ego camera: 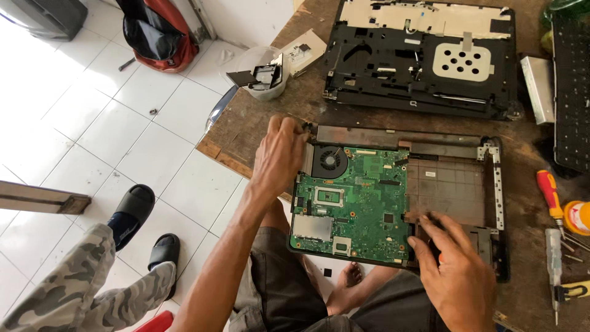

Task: The person assembles a laptop by connecting a ribbon cable to the motherboard, placing the motherboard into the chassis, and attaching the bottom case. The person handles the motherboard, ribbon cable, and laptop case.

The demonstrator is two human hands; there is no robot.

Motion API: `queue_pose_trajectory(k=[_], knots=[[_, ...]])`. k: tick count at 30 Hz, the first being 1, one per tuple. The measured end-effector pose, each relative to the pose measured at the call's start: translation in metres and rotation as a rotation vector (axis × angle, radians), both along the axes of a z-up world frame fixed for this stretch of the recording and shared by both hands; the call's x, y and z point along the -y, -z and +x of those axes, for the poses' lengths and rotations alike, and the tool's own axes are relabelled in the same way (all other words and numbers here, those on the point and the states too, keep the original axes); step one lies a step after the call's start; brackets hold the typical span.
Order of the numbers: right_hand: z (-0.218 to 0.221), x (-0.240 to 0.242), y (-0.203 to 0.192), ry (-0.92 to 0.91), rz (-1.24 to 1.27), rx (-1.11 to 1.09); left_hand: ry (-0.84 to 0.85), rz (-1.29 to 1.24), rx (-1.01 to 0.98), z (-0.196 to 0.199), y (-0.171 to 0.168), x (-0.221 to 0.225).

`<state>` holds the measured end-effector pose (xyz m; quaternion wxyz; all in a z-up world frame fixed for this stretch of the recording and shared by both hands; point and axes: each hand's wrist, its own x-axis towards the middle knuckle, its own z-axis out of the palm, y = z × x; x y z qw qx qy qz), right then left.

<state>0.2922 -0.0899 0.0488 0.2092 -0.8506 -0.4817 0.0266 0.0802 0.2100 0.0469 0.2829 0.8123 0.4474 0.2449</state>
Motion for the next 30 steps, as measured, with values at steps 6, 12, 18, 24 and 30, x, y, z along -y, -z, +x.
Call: queue_pose_trajectory(k=[6, 12, 18, 24, 30], knots=[[0.002, 0.0, -0.002, 0.007, -0.084, -0.044, -0.043, 0.08, 0.059, 0.01, 0.011, 0.002], [0.002, 0.003, 0.005, 0.018, 0.003, -0.062, -0.07, 0.267, 0.017, 0.014, 0.011, 0.02], [0.0, 0.004, 0.002, 0.009, -0.007, 0.008, 0.394, 0.365, -0.362, 0.012, 0.018, 0.075], [-0.002, 0.001, -0.002, 0.013, -0.009, -0.027, 0.326, 0.451, -0.377, 0.007, 0.013, 0.093], [0.001, 0.005, 0.005, 0.01, -0.016, -0.002, 0.317, 0.461, -0.3, 0.009, 0.005, 0.094]])
